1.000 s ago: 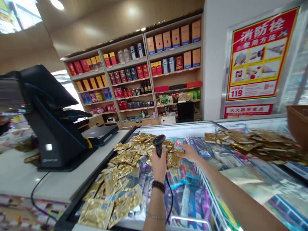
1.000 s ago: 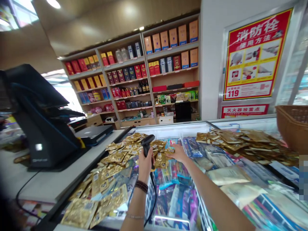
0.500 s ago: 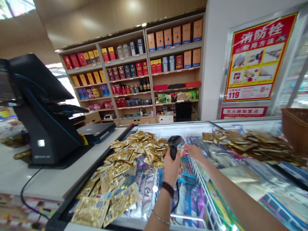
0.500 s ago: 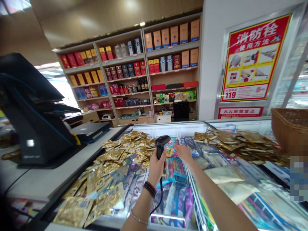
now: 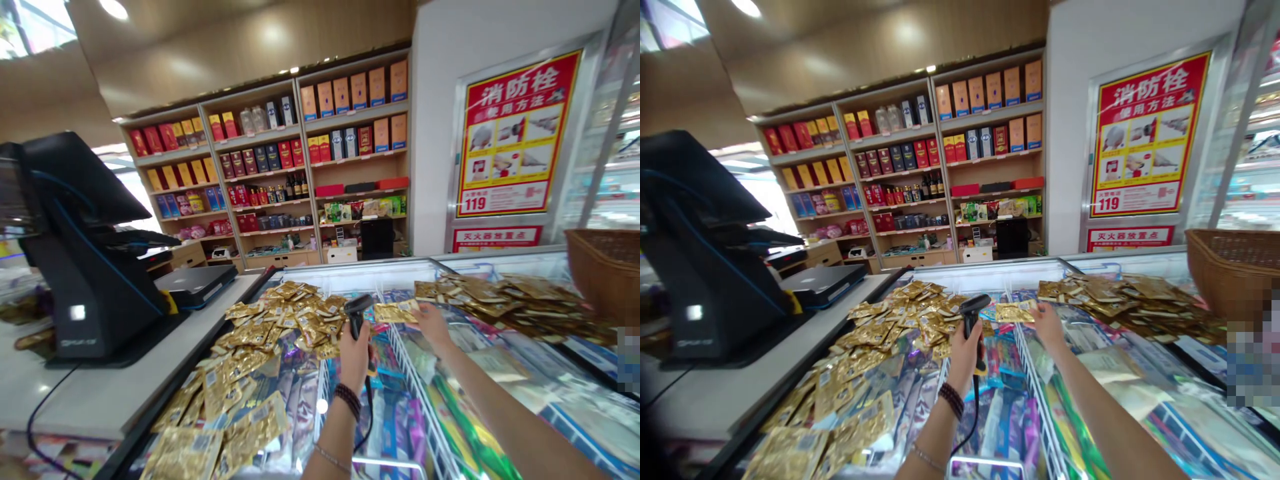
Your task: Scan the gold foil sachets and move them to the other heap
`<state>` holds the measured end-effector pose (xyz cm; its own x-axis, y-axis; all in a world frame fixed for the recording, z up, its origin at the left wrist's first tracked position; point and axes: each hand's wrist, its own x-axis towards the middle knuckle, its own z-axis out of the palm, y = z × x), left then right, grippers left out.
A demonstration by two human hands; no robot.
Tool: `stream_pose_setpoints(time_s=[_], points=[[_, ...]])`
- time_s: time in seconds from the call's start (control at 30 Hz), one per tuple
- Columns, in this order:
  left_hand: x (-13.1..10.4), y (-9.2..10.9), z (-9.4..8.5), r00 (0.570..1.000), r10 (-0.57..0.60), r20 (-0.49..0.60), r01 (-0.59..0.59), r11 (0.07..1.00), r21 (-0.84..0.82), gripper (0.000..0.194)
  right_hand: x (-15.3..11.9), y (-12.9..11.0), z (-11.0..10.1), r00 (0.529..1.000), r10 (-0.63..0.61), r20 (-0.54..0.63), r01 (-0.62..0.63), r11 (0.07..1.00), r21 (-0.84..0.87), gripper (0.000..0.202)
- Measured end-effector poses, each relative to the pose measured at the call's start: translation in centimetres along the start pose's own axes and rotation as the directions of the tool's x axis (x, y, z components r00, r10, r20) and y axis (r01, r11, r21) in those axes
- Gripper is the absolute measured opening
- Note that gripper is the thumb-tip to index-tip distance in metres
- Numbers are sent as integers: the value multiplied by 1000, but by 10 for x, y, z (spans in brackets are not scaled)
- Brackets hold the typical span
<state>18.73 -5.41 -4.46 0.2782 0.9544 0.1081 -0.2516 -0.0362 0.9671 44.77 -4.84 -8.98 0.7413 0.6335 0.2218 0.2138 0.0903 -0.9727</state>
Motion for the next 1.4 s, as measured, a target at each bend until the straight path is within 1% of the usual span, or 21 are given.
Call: stream_pose_setpoints(time_s=[0.03, 0.07, 0.1, 0.17, 0.27, 0.33, 0.4, 0.53, 0.77, 0.87, 1.0, 1.1, 1.23, 1.4], points=[[-2, -1, 5, 999, -9, 41, 10, 1000, -18, 79, 4, 5, -10, 999, 54, -2, -54, 992, 115, 35], [-4, -2, 12, 996, -18, 87, 22, 999, -37, 82, 7, 8, -19, 997, 82, 5, -81, 976, 202, 39], [-7, -4, 20, 991, -28, 135, 36, 998, -55, 84, 8, 11, -26, 997, 77, 20, -80, 961, 266, 44], [-12, -5, 35, 976, -52, 211, 70, 995, -76, 87, 6, 16, -37, 998, 12, 60, -32, 936, 352, 54], [-20, -3, 56, 965, -72, 253, 101, 990, -102, 85, 2, 19, -45, 996, -54, 77, 17, 908, 418, 62], [-24, 1, 65, 963, -74, 260, 109, 986, -123, 83, 1, 19, -47, 997, -53, 51, 27, 905, 424, 61], [-27, 5, 69, 960, -76, 271, 116, 984, -133, 82, 1, 17, -47, 999, -40, 20, 28, 911, 411, 59], [-30, 8, 71, 961, -67, 268, 99, 989, -107, 81, 0, 13, -46, 1000, -14, -10, 17, 929, 370, 55], [-34, 8, 63, 972, -37, 232, 73, 986, -147, 77, -4, 9, -43, 1000, -1, -7, 3, 954, 300, 39], [-35, 6, 61, 972, -22, 234, 47, 993, -105, 72, -5, 6, -44, 1000, 10, -19, -4, 959, 282, 35], [-37, 2, 62, 964, -25, 265, 30, 999, -13, 67, -6, 3, -43, 999, 31, -24, -23, 955, 295, 28], [-39, 0, 63, 963, -28, 267, 23, 999, 21, 64, -5, 2, -41, 999, 37, -18, -30, 953, 301, 29], [-38, 0, 63, 965, -32, 262, 23, 999, 37, 63, -4, 4, -41, 1000, 22, -10, -18, 951, 310, 35], [-37, 0, 63, 963, -22, 268, 12, 999, 39, 66, -2, 8, -42, 1000, 8, 0, -7, 951, 309, 40]])
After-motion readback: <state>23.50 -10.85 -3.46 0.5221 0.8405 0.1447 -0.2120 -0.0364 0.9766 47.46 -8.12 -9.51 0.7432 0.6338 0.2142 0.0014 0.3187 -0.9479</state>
